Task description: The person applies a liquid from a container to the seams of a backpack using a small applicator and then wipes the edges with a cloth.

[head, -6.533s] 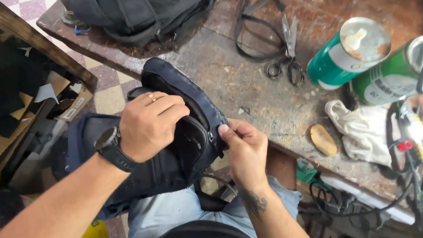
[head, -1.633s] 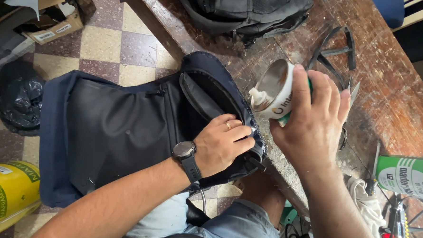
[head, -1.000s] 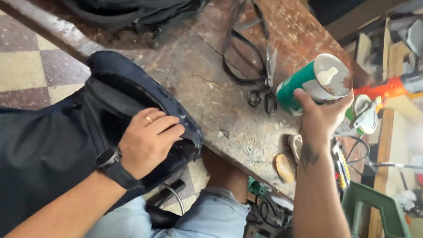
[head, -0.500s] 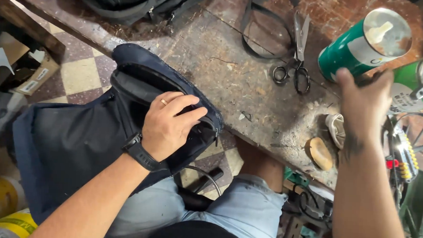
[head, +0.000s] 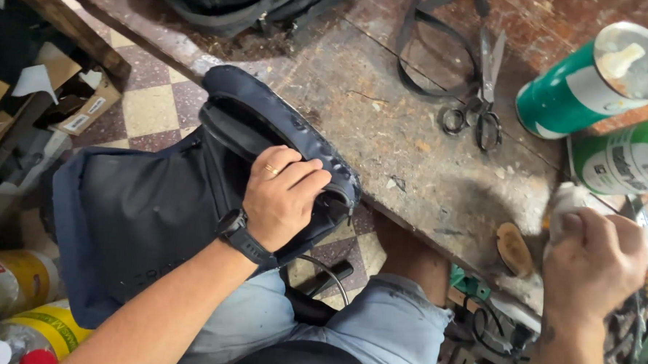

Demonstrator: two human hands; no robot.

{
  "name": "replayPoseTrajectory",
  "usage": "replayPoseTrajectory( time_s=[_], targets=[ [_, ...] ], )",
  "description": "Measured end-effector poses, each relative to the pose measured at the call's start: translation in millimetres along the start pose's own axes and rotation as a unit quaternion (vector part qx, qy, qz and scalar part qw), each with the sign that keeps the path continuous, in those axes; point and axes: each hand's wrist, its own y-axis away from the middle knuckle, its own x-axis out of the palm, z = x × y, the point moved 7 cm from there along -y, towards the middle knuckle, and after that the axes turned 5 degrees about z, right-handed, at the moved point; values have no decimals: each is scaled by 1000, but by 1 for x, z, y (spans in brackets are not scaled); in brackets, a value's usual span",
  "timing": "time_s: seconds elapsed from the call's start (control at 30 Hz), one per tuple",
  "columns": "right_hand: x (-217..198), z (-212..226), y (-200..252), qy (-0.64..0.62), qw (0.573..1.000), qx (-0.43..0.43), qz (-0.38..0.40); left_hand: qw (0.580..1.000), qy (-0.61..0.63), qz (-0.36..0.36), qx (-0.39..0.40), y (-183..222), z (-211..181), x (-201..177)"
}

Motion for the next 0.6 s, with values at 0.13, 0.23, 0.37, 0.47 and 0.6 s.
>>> replayPoseTrajectory(
  time_s=[0.13,0.23,0.37,0.47,0.6],
  targets=[
    [-36,90,-38,-202,975,-79,-58,1000,-6,4,-12,5,1,3],
    [-34,186,-73,-311,946,-85,25,1000,-11,-12,-26,17,6,19],
    [-10,287,-94,-406,886,-195,113,998,-5,-28,-48,17,4,14],
    [-18,287,-97,-369,882,-238,168,997,9,-36,-66,19,5,16],
    [9,288,-92,-367,869,-265,200,996,22,-31,-85,25,10,22]
  ],
)
